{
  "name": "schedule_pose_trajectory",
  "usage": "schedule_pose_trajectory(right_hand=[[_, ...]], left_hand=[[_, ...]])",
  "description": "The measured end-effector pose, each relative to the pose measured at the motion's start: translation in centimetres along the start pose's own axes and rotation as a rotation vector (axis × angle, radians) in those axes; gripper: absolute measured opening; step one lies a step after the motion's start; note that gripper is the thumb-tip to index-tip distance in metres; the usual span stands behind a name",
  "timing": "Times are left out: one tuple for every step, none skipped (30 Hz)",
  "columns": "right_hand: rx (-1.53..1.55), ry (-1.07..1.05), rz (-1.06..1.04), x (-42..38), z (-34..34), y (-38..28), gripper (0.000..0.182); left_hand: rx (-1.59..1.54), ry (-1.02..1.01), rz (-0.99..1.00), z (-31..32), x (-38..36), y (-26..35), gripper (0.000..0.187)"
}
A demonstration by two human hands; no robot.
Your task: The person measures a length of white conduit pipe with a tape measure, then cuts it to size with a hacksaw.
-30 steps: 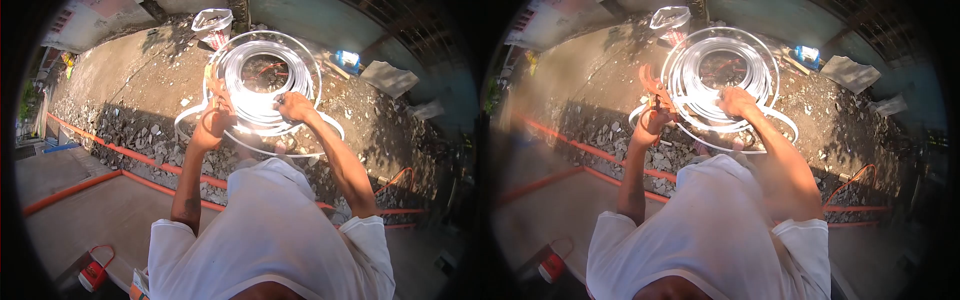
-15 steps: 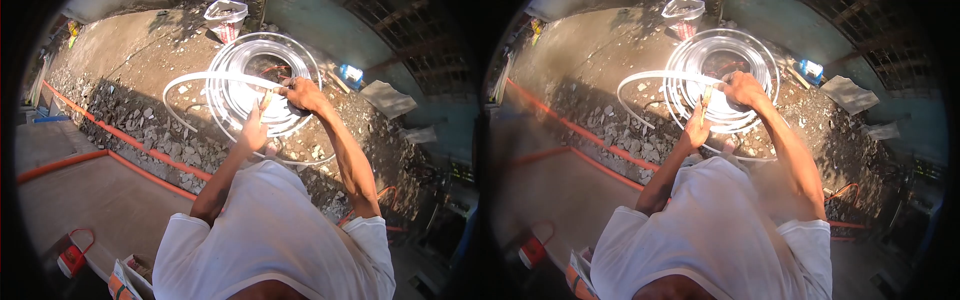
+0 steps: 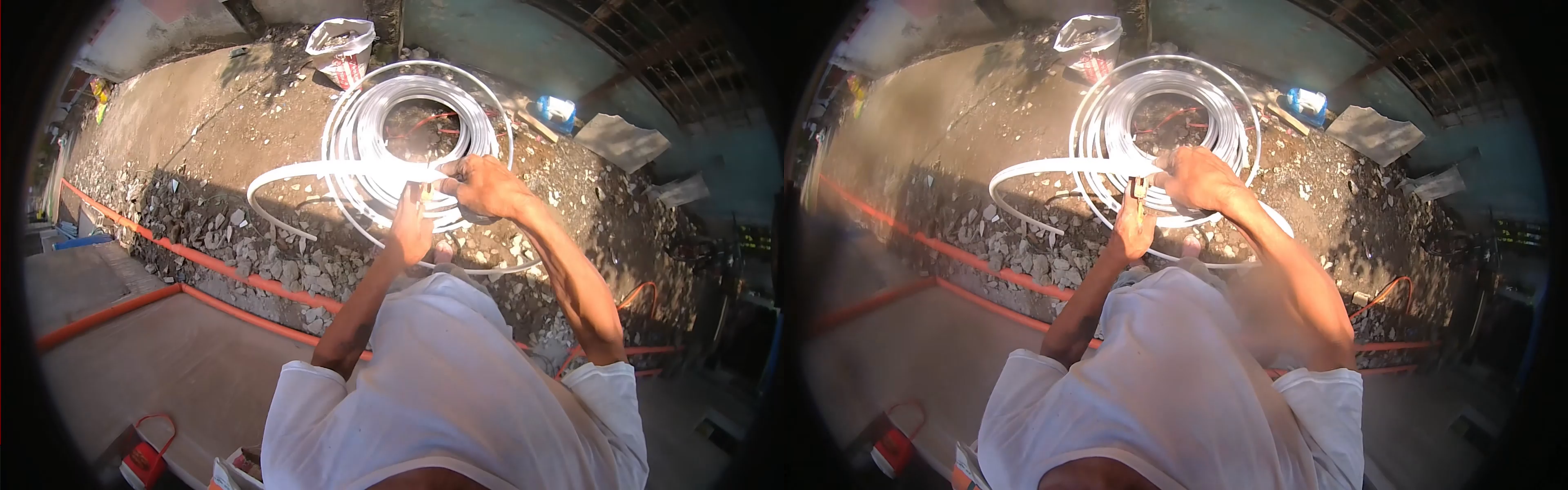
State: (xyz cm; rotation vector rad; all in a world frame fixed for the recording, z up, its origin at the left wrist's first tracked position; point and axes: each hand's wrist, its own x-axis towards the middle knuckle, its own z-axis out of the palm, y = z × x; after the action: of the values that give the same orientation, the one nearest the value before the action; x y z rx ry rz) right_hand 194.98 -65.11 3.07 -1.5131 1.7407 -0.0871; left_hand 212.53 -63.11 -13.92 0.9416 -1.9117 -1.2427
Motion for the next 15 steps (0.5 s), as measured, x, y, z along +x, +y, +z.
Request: schedule_pose_trajectory(right_hand=[[-0.020,0.007,-0.015,-0.1,0.1,0.0,0.042],[0.000,0.037,-0.047,-0.4,0.4,0.1,0.039],[0.017,0.070,-0.079,-0.7,0.8,0.3,0.037],[0.033,0.102,-0.111,-0.9,1.0,0.3,0.035],[-0.005,0.069,-0.066,-1.3,0.6,-0.1,0.037],[-0.041,0.036,-0.021,-1.9,-0.1,-0.9,0.040],[-0.078,0.004,0.024,-2.2,-0.5,-1.4,0.044],[-0.058,-0.008,0.006,-2.2,-0.4,-1.2,0.045],[-0.038,-0.022,-0.009,-2.2,-0.4,-1.0,0.046],[-0.017,-0.037,-0.023,-2.2,-0.3,-0.7,0.047],[-0.008,-0.033,-0.023,-2.3,-0.4,-0.7,0.047],[0.001,-0.034,-0.023,-2.5,-0.4,-0.7,0.047],[0.010,-0.032,-0.027,-2.4,-0.4,-0.7,0.047],[0.068,-0.041,-0.057,-2.0,0.1,-0.1,0.045],[0.078,-0.039,-0.067,-2.0,0.4,0.1,0.042]], left_hand=[[0.063,0.018,0.028,0.2,-0.1,-0.3,0.064],[0.125,0.034,0.053,0.3,-0.2,-0.1,0.063],[0.076,0.003,0.003,0.1,-0.1,-0.1,0.061],[0.026,-0.027,-0.046,0.0,0.1,0.0,0.059],[-0.023,-0.057,-0.099,-0.1,0.2,0.2,0.057],[-0.060,-0.066,-0.128,-0.1,0.1,-0.1,0.056],[-0.097,-0.076,-0.157,0.1,-0.1,-0.6,0.055],[-0.134,-0.087,-0.186,0.0,-0.1,-0.4,0.053],[-0.105,-0.076,-0.172,-0.1,-0.2,-0.1,0.053],[-0.078,-0.067,-0.160,-0.2,-0.3,0.2,0.052],[-0.052,-0.058,-0.151,-0.5,-0.3,0.9,0.052],[0.012,-0.107,-0.228,-0.8,-0.3,1.2,0.050],[0.021,-0.084,-0.167,-0.7,-0.4,0.6,0.045],[0.081,-0.078,-0.105,-0.8,-0.5,0.8,0.047],[0.141,-0.072,-0.045,-0.9,-0.6,1.3,0.048]])
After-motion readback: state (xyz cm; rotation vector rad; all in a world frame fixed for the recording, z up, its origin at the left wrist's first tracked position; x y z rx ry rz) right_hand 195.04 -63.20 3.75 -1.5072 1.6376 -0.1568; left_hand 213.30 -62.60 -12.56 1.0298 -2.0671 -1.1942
